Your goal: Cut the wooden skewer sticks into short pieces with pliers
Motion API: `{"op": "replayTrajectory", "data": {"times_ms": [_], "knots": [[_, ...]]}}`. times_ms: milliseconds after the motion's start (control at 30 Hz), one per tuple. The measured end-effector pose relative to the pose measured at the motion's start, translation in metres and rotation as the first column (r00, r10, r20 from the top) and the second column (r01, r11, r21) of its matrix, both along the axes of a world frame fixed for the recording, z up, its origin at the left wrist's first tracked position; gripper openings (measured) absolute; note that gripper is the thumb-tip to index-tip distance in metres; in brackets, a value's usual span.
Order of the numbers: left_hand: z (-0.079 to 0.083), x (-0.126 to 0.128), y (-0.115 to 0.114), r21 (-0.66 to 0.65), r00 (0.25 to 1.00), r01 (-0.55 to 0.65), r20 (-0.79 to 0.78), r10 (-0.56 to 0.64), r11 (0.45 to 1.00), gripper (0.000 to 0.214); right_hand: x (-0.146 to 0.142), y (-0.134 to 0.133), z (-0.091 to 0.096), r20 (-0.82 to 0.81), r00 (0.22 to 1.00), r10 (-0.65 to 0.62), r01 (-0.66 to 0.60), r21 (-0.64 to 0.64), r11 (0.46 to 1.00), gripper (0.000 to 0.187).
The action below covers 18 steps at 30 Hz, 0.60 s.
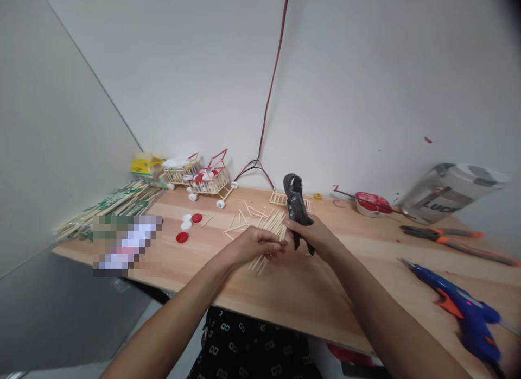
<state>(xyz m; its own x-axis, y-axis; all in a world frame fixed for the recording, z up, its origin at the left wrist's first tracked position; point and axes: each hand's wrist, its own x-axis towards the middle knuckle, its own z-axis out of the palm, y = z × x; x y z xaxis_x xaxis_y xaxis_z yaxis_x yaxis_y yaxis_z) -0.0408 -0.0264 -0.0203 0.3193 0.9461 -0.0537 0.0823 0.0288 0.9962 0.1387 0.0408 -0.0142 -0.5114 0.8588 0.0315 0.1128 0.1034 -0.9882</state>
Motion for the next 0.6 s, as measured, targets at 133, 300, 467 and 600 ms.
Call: {"op": "replayTrajectory", "data": {"times_ms": [133,300,467,600], "knots": [[-0.005,0.004,-0.007,0.213,0.978,-0.134,-0.129,0.164,0.968,0.018,-0.001,-0.001,0.001,-0.066,0.998,0.0,-0.004,-0.064,0.998,0.032],[-0.006,0.009,-0.009,0.365,0.965,-0.139,-0.159,0.209,0.921,0.02,-0.005,-0.007,0.002,-0.04,0.998,0.037,-0.04,-0.072,0.997,0.033],[-0.011,0.013,-0.008,0.356,0.958,-0.198,-0.126,0.257,0.913,0.018,-0.008,-0.011,0.005,-0.009,1.0,0.0,0.0,0.002,1.0,0.033],[-0.013,0.015,-0.009,0.337,0.949,-0.252,-0.098,0.3,0.907,0.018,-0.012,-0.017,0.011,0.005,0.997,-0.083,0.083,0.02,0.996,0.033]]}}
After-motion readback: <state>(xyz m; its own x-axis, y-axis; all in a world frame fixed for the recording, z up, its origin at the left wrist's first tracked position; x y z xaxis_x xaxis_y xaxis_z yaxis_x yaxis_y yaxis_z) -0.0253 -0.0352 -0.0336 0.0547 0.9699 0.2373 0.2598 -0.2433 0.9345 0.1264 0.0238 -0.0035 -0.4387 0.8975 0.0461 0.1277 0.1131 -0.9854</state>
